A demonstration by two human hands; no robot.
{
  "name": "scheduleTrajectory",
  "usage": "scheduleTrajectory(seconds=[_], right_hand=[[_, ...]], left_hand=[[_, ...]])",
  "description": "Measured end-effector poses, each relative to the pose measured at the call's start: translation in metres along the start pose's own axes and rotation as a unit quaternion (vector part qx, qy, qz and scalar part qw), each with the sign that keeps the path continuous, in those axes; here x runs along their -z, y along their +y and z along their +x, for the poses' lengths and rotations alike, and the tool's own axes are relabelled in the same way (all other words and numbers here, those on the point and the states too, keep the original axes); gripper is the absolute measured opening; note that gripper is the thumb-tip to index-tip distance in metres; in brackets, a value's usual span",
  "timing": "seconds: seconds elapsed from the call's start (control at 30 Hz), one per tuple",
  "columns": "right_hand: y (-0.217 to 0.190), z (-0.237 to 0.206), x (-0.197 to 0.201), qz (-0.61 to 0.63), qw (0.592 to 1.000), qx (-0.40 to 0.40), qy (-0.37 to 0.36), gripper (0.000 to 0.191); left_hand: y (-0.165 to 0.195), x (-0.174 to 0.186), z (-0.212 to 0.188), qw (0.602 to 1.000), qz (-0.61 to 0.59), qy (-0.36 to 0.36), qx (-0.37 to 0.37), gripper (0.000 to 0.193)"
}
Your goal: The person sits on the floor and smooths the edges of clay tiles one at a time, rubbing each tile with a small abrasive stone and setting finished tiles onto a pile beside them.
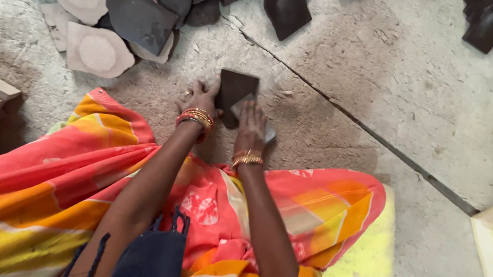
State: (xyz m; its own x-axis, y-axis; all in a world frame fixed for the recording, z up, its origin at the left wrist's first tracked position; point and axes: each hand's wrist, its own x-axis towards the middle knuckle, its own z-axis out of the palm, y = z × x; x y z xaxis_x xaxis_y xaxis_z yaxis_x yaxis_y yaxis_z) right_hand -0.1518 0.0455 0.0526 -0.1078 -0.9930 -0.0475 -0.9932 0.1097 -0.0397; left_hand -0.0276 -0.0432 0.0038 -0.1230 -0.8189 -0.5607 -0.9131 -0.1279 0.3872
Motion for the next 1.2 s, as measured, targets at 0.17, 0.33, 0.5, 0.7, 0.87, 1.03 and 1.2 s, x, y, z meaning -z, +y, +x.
scheduleTrajectory(seconds=[0.17,0.33,0.5,0.7,0.87,1.03,1.2], right_hand=[[0.023,0.071,0.012,0.037,0.999,-0.005,0.019,0.064],[0.004,0.012,0.002,-0.045,0.998,0.034,0.009,0.072],[-0.022,-0.052,-0.010,0.075,0.997,0.005,-0.002,0.087],[0.001,0.022,0.005,0.179,0.979,-0.045,-0.085,0.110],[0.010,0.007,-0.011,0.056,0.998,-0.024,0.030,0.089],[-0.020,-0.063,-0.049,0.008,0.997,-0.026,0.077,0.065],[-0.019,-0.061,-0.054,0.057,0.996,-0.028,0.057,0.061]], left_hand=[[0.003,-0.003,0.003,0.999,-0.019,-0.032,0.018,0.108],[-0.010,-0.007,-0.007,1.000,0.005,-0.008,0.012,0.107],[-0.023,-0.007,-0.018,1.000,-0.002,-0.029,0.005,0.107],[-0.030,-0.006,-0.026,0.999,-0.004,-0.042,0.017,0.104],[-0.010,-0.015,-0.012,0.999,-0.015,-0.029,0.014,0.104],[-0.007,-0.011,-0.007,0.999,0.001,-0.028,0.019,0.102],[0.002,-0.007,-0.007,0.999,0.001,-0.019,0.030,0.104]])
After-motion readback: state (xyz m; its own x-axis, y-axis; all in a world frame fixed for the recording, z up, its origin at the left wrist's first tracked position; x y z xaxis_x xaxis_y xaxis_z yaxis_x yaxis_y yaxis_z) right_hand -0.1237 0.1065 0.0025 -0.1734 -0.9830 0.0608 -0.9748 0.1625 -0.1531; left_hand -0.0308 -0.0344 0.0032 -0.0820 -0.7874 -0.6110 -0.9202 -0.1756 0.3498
